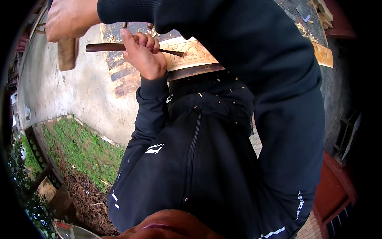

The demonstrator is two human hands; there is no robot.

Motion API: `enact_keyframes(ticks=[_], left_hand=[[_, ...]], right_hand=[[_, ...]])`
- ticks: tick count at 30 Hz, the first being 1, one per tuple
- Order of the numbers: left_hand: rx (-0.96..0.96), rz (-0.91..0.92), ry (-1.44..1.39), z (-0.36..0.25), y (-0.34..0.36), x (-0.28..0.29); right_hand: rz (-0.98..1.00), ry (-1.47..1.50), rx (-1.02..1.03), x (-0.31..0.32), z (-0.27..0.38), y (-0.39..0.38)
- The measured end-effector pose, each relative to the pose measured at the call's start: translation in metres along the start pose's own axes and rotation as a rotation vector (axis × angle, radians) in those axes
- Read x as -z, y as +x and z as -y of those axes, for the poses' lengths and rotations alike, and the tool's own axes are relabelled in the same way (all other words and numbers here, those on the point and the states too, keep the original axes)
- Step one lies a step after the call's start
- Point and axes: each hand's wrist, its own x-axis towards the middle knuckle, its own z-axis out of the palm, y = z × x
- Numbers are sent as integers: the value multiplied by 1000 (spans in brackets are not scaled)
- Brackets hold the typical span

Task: The person carves a decorative pattern into a rectangular wooden plank using a chisel and a wooden mallet. They repeatedly strike the chisel to remove wood shavings and refine the design on the plank's surface.

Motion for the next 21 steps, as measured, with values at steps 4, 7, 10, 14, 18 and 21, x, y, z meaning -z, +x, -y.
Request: enact_keyframes(ticks=[4, 7, 10, 14, 18, 21], left_hand=[[-23, -34, 1, -2, 2, 3], [-46, -20, 1, -1, 2, 2], [-23, 9, -1, 1, -3, -7], [-68, 38, -3, -5, -4, 2], [261, 768, -179, -15, 8, 7], [468, 824, -263, -32, 18, 11]], right_hand=[[-241, -16, 0, -15, 9, 12], [-16, -351, 136, 15, 17, 1], [60, -145, -30, 27, 6, 5], [-40, -235, 81, 7, 5, -2], [-37, -99, -195, 43, -6, -18], [-58, -202, -209, 64, -12, -24]])
